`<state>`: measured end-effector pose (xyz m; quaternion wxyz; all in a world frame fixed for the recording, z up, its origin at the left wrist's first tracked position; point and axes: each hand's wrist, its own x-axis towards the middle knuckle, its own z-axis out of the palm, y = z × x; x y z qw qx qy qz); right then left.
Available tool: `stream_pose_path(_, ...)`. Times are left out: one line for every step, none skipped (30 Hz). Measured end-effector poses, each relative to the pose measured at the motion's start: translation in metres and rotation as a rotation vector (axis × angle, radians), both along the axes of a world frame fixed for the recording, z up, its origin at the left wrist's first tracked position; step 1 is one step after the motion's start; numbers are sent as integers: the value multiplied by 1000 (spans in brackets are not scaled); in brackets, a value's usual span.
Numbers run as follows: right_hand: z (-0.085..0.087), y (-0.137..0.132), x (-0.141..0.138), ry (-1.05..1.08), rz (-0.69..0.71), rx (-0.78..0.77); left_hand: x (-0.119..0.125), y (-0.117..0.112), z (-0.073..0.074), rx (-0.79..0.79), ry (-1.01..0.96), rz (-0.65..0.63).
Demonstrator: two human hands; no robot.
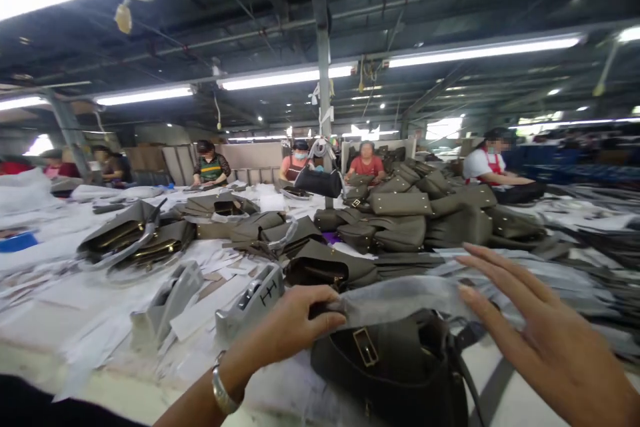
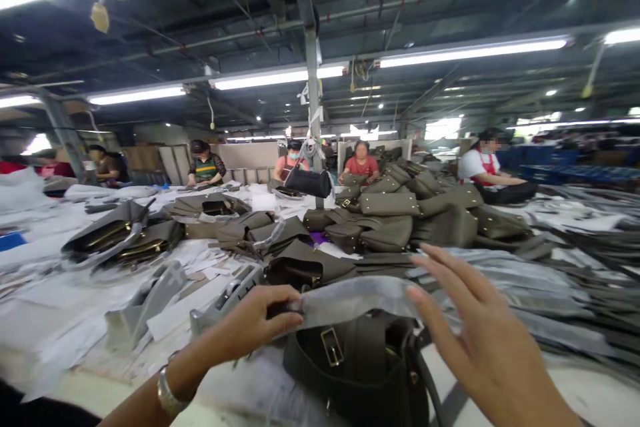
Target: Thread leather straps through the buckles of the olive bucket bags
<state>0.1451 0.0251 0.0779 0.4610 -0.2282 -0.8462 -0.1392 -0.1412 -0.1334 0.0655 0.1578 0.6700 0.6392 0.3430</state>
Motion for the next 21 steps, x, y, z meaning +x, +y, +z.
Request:
stream_pose_path(14, -17, -11, -29, 59, 91, 12, 1, 9, 37, 13, -28)
stream_pose_path(26, -33, -23, -87, 133, 166, 25, 2, 18, 77, 26, -67)
stream_pose_path(33, -47, -35, -160, 182, 186, 38, 3, 26, 113, 37, -115)
stream_pose_path(38, -58, -44, -209, 200, 178, 49, 4, 33, 144, 46, -158)
stream_pose_path(39, -65, -50, -253, 199, 157, 57, 4, 37, 166, 51, -187)
stream_pose_path(37, -67, -53, -284, 180, 133, 61, 4, 40, 168, 51, -198)
stream_pose_path(33, -65, -51, -302, 149, 118, 62, 4, 40, 147, 48, -196)
stream_pose_path(29, -58, -45, -311, 109, 111, 59, 4, 37, 108, 44, -185)
stream_pose_path(23, -48, -36, -313, 64, 110, 53, 3, 32, 66, 39, -169)
stream_pose_path(17, -36, -23, -318, 18, 110, 45, 3, 26, 32, 29, -152)
stream_pose_path(10, -23, -10, -326, -32, 97, 37, 2, 18, 11, 15, -132)
stream_pose_path(4, -10, 4, -351, -79, 74, 28, 1, 10, 7, -1, -108)
stream_pose_path(-2, 3, 17, -386, -129, 47, 21, 0, 2, 16, -17, -81)
stream_pose_path(-7, 13, 28, -421, -192, 21, 16, -1, -4, 30, -29, -51)
stream_pose_path(-10, 19, 35, -437, -273, 8, 12, -1, -9, 43, -35, -28)
stream_pose_path(-12, 21, 37, -437, -340, 11, 12, -2, -13, 49, -34, -18)
stream_pose_path(-11, 19, 35, -421, -377, 30, 13, -2, -14, 49, -27, -23)
stream_pose_path(-9, 13, 28, -392, -367, 63, 17, -1, -14, 51, -16, -34)
stream_pose_path(-6, 2, 17, -365, -308, 98, 22, 0, -12, 57, -4, -49)
stream_pose_path(-2, -10, 4, -342, -197, 127, 28, 1, -9, 73, 8, -69)
stream_pose_path(2, -24, -10, -334, -74, 134, 34, 3, -6, 96, 18, -95)
